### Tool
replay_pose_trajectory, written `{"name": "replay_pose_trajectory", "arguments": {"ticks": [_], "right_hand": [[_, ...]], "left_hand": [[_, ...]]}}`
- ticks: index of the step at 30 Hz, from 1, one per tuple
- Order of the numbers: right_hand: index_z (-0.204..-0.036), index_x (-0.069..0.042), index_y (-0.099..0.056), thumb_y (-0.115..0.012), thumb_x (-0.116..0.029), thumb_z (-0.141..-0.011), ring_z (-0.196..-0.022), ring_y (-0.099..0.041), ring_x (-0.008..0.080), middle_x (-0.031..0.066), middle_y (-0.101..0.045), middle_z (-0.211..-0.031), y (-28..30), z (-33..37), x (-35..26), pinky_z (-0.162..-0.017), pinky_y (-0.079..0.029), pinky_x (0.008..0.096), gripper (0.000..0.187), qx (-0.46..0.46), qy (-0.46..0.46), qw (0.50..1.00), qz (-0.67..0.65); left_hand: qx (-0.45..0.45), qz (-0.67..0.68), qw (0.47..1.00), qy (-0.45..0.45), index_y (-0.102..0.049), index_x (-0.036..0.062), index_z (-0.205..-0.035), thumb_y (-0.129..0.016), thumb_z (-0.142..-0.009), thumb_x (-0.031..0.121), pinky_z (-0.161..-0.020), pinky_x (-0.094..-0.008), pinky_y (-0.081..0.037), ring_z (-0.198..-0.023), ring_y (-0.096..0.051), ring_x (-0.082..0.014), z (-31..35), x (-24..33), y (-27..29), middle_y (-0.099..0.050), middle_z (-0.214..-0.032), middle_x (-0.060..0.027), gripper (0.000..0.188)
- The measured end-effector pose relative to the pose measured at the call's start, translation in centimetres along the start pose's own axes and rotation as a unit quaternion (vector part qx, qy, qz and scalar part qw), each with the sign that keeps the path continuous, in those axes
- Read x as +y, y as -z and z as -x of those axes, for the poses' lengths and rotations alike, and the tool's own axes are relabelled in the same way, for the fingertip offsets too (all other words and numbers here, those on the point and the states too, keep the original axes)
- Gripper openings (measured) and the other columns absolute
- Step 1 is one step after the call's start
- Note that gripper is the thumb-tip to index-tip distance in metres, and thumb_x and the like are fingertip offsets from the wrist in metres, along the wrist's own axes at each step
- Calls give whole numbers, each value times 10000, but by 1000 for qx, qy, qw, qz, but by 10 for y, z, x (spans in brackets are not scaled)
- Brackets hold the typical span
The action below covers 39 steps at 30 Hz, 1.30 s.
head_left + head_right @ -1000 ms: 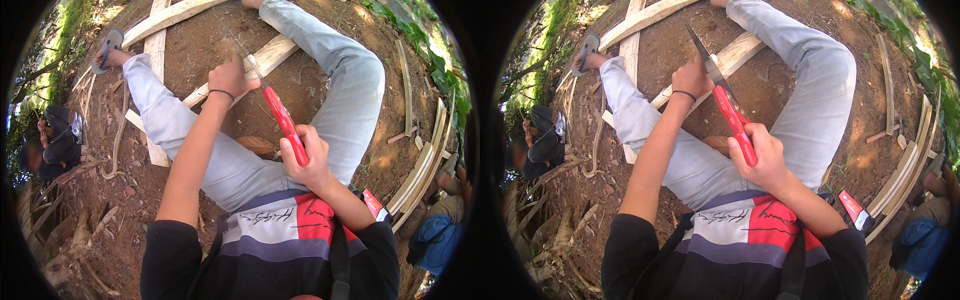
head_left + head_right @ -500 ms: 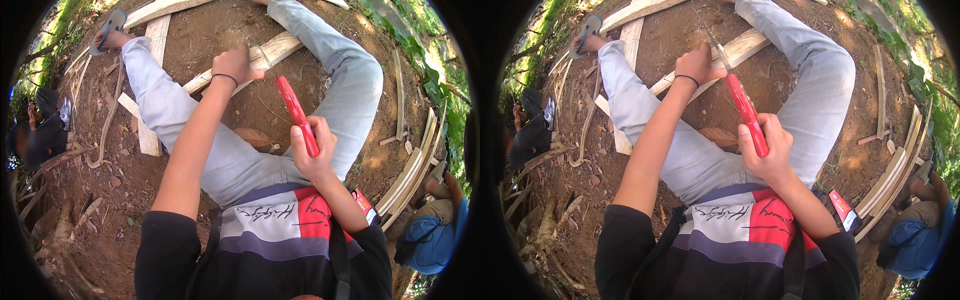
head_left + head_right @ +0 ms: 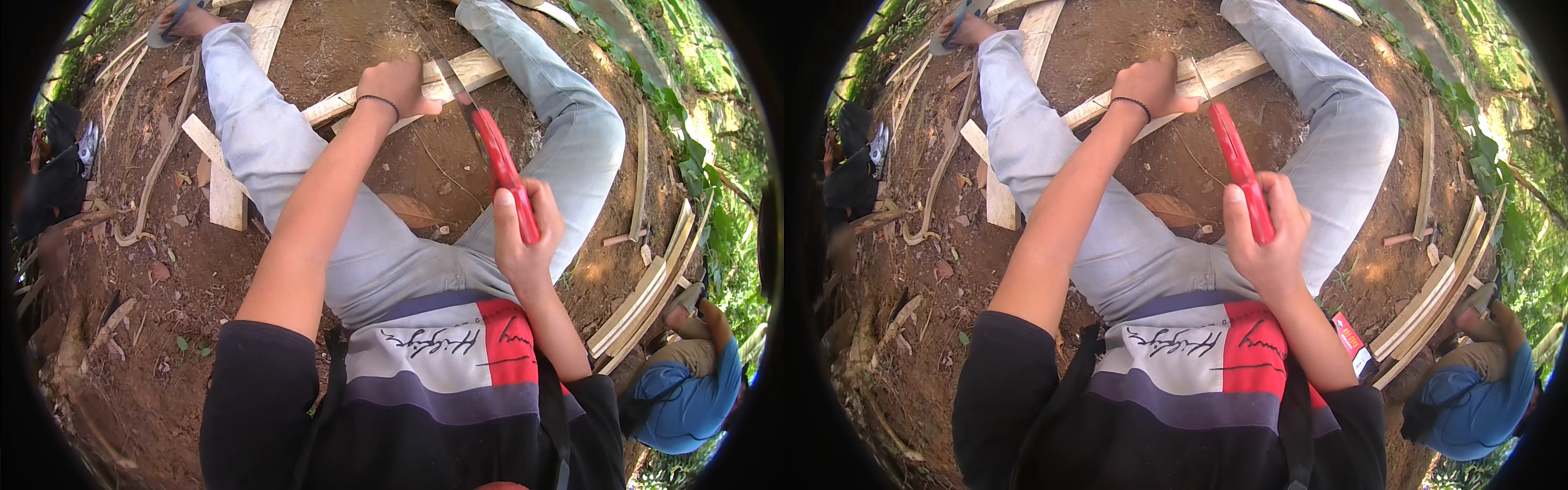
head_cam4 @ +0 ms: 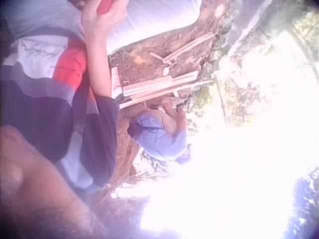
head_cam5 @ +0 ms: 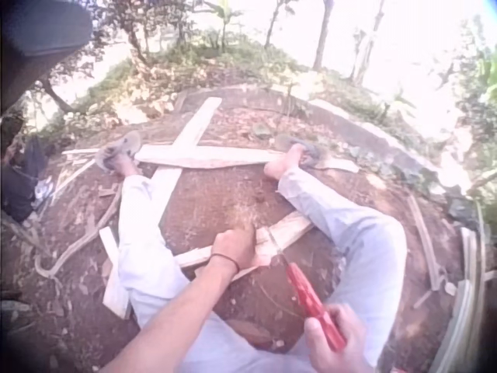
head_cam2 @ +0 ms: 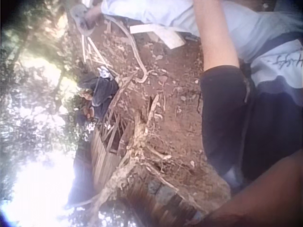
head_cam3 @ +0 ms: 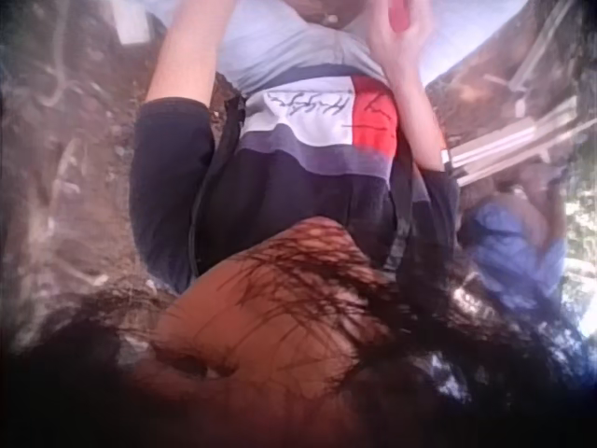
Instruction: The person saws a wooden plank by hand, aligns it with another piece, and then hammers a nail to join them.
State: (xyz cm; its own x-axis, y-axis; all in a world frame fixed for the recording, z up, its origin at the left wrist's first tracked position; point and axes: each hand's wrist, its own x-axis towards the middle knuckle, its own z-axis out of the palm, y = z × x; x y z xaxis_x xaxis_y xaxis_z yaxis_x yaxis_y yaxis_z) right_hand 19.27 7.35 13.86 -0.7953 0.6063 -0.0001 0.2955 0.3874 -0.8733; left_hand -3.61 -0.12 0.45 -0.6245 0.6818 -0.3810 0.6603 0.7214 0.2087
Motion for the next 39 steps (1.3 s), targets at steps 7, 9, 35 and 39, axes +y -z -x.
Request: {"name": "replay_pose_trajectory", "arguments": {"ticks": [7,9,35,39], "right_hand": [[-884,6,-576,-661,-133,-890,-497,-515,104,40,-536,-601,3,5,3,-494,-412,267,163,-9,-4,1000,4],[-883,5,-579,-660,-141,-894,-499,-522,111,43,-538,-599,-1,1,-3,-496,-416,273,167,-18,-4,1000,5],[-907,3,-605,-659,-165,-909,-530,-499,65,14,-566,-610,-14,-11,34,-511,-401,239,177,1,-41,997,-60],[-904,2,-607,-657,-170,-911,-537,-494,58,10,-566,-615,-16,-12,33,-515,-399,235,179,-1,-32,998,-60]], "left_hand": [[-17,11,1000,7,-581,8,-1069,-762,-620,590,-799,-430,-557,-928,-693,-338,1,3,4,-705,-964,-190,756],[-19,18,1000,10,-579,8,-1071,-768,-617,581,-802,-431,-557,-927,-693,-344,1,0,2,-704,-970,-193,756],[14,7,1000,-1,-606,14,-1047,-746,-628,602,-781,-430,-561,-899,-698,-338,-1,-3,-2,-708,-946,-184,736],[10,6,1000,1,-606,21,-1055,-747,-631,605,-782,-430,-561,-907,-697,-336,-2,-2,0,-708,-953,-181,735]]}}
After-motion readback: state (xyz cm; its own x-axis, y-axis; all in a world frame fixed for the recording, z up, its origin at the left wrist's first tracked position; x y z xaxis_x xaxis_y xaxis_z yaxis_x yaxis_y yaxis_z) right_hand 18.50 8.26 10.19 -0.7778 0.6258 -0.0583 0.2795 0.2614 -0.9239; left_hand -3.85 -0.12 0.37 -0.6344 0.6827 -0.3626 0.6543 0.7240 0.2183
